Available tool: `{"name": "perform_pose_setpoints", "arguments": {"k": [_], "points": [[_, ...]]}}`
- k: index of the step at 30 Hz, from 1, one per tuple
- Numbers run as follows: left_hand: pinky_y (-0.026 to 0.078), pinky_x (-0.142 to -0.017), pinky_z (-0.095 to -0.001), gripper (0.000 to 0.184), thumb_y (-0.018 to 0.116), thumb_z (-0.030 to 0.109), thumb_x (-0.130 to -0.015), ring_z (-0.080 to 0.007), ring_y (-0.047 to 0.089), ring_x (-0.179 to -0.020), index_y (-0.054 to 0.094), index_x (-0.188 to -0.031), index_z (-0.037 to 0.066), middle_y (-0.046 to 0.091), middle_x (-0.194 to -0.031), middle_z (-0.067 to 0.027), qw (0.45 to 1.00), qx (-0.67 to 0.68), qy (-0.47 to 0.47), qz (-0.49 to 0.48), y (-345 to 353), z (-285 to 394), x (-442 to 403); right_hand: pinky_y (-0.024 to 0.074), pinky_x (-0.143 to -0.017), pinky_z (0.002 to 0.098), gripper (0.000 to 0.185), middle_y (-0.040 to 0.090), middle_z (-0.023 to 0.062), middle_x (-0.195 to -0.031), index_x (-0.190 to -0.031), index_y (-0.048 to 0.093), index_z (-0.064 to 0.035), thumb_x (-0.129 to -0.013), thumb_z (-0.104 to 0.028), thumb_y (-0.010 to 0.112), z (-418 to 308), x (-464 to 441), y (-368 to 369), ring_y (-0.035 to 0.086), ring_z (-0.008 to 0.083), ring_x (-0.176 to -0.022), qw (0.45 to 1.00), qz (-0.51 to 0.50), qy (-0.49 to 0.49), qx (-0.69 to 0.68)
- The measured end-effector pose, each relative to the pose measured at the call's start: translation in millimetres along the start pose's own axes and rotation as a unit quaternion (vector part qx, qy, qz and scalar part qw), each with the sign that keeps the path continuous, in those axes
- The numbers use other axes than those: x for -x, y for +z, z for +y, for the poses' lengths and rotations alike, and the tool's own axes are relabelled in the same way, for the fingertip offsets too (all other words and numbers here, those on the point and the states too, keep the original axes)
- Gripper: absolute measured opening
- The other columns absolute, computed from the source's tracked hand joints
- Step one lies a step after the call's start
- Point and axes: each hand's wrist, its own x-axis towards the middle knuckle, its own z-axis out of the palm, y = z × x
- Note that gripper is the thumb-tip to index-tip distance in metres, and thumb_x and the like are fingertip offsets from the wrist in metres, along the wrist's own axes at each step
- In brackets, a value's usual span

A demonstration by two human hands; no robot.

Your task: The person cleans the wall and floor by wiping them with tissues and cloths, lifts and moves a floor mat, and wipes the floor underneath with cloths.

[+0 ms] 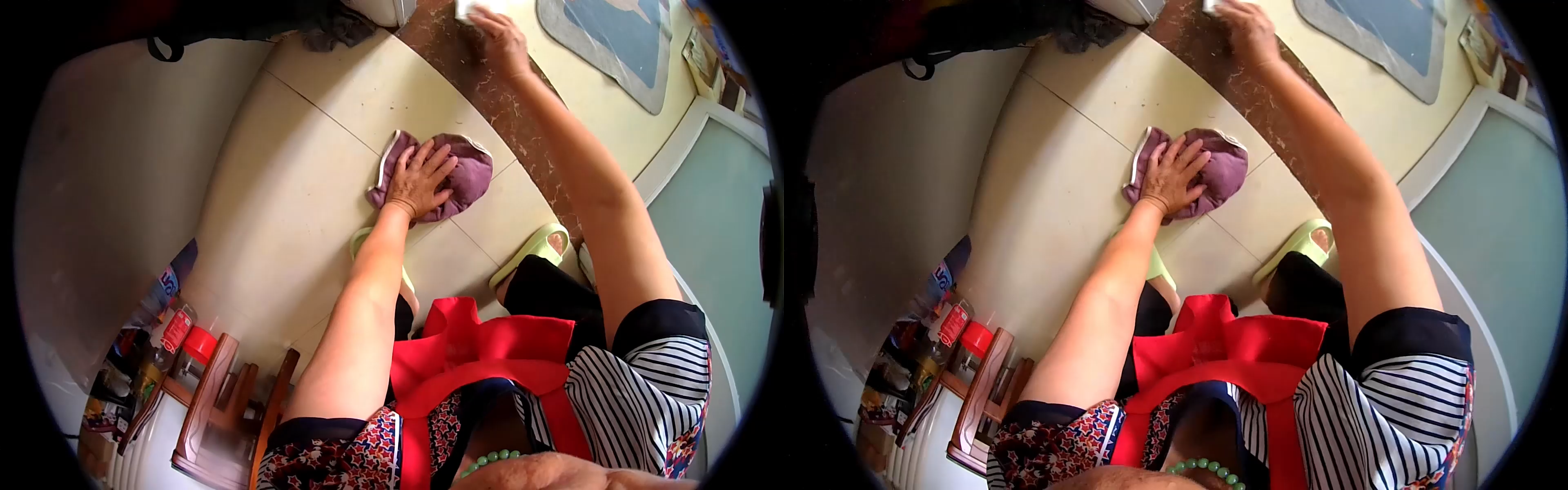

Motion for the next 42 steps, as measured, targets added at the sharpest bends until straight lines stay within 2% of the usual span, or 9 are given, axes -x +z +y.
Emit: {"name": "perform_pose_setpoints", "arguments": {"k": [7, 13, 21, 24, 26, 31, 35, 36, 42], "points": [[0.024, -0.104, -0.0522, 0.066, 0.068, 0.039, -0.068, -0.0269, 0.029, -0.132, 0.047, -0.129, 0.025, 0.036, -0.141, -0.0021, 1.000, 0.019, 0.003, 0.007, 0.7, -0.6, 0.4, 0.0405, -0.095, 0.0309, 0.026, 0.059, 0.0090, -0.112, -0.103, 0.068, -0.0137, -0.089, -0.019, 0.048, -64.9, 82.0, 58.1, 0.053, 0.0219, -0.107, 0.947, -0.099, 0.156, -0.262], [0.022, -0.104, -0.0508, 0.063, 0.065, 0.043, -0.069, -0.0270, 0.031, -0.129, 0.049, -0.126, 0.023, 0.039, -0.137, -0.0023, 1.000, -0.026, -0.003, 0.001, 15.7, -5.0, 7.7, 0.0452, -0.091, 0.0325, 0.037, 0.066, 0.0053, -0.100, -0.095, 0.070, -0.0151, -0.069, 0.005, 0.055, -137.1, 92.6, 74.0, 0.058, 0.0238, -0.099, 0.944, -0.193, -0.056, -0.263], [0.021, -0.107, -0.0481, 0.066, 0.066, 0.042, -0.070, -0.0233, 0.026, -0.134, 0.044, -0.131, 0.027, 0.033, -0.143, 0.0015, 1.000, -0.024, -0.001, 0.014, 9.2, -2.3, 3.4, 0.0500, -0.081, 0.0316, 0.025, 0.066, 0.0064, -0.102, -0.099, 0.069, -0.0128, -0.079, -0.002, 0.058, 34.3, 66.1, -33.4, 0.063, 0.0246, -0.091, 0.990, -0.021, 0.143, -0.011], [0.020, -0.107, -0.0492, 0.065, 0.065, 0.043, -0.070, -0.0231, 0.026, -0.133, 0.046, -0.130, 0.026, 0.032, -0.144, 0.0017, 0.999, -0.035, 0.002, 0.013, 10.4, -2.0, 2.8, 0.0486, -0.084, 0.0329, 0.027, 0.065, 0.0089, -0.097, -0.093, 0.070, -0.0134, -0.074, 0.002, 0.058, -24.5, 104.0, -8.2, 0.061, 0.0277, -0.092, 0.940, -0.036, 0.252, -0.225], [0.021, -0.106, -0.0503, 0.060, 0.065, 0.043, -0.069, -0.0255, 0.028, -0.131, 0.051, -0.125, 0.024, 0.040, -0.137, -0.0015, 0.999, -0.031, 0.006, 0.015, 11.2, -3.5, 0.9, 0.0473, -0.084, 0.0324, 0.030, 0.064, 0.0081, -0.100, -0.095, 0.069, -0.0125, -0.075, 0.005, 0.056, -80.8, 117.7, 6.5, 0.060, 0.0270, -0.094, 0.977, -0.115, 0.096, -0.149], [0.025, -0.102, -0.0512, 0.055, 0.067, 0.039, -0.066, -0.0295, 0.037, -0.123, 0.054, -0.117, 0.023, 0.047, -0.125, -0.0065, 1.000, -0.019, -0.006, 0.006, 10.5, -4.1, 4.4, 0.0462, -0.088, 0.0341, 0.035, 0.064, 0.0065, -0.098, -0.095, 0.069, -0.0127, -0.068, 0.007, 0.057, -137.0, 110.2, 34.1, 0.057, 0.0273, -0.098, 0.939, -0.174, 0.133, -0.264], [0.023, -0.105, -0.0484, 0.056, 0.067, 0.038, -0.070, -0.0265, 0.030, -0.130, 0.049, -0.121, 0.025, 0.039, -0.136, -0.0027, 0.999, -0.021, 0.014, 0.031, 15.2, -4.9, 2.9, 0.0503, -0.078, 0.0324, 0.037, 0.064, 0.0092, -0.097, -0.098, 0.068, -0.0116, -0.070, 0.010, 0.056, -40.0, 100.1, -43.0, 0.063, 0.0244, -0.086, 0.979, -0.111, 0.081, -0.148], [0.023, -0.105, -0.0484, 0.056, 0.067, 0.039, -0.069, -0.0261, 0.029, -0.131, 0.049, -0.121, 0.026, 0.039, -0.136, -0.0019, 0.999, -0.018, 0.019, 0.040, 18.2, -6.4, 4.5, 0.0490, -0.081, 0.0293, 0.036, 0.063, 0.0109, -0.098, -0.103, 0.065, -0.0070, -0.074, 0.010, 0.053, -27.4, 103.9, -78.1, 0.061, 0.0234, -0.088, 0.943, -0.151, 0.245, -0.168], [0.023, -0.104, -0.0482, 0.051, 0.069, 0.037, -0.068, -0.0256, 0.030, -0.130, 0.051, -0.114, 0.026, 0.040, -0.134, 0.0000, 0.997, -0.026, 0.048, 0.045, 16.7, -8.3, 6.4, 0.0470, -0.080, 0.0411, 0.022, 0.060, 0.0152, -0.098, -0.101, 0.060, -0.0093, -0.083, -0.005, 0.049, 58.5, 203.5, -129.8, 0.057, 0.0346, -0.093, 0.943, -0.157, 0.280, 0.085]]}}
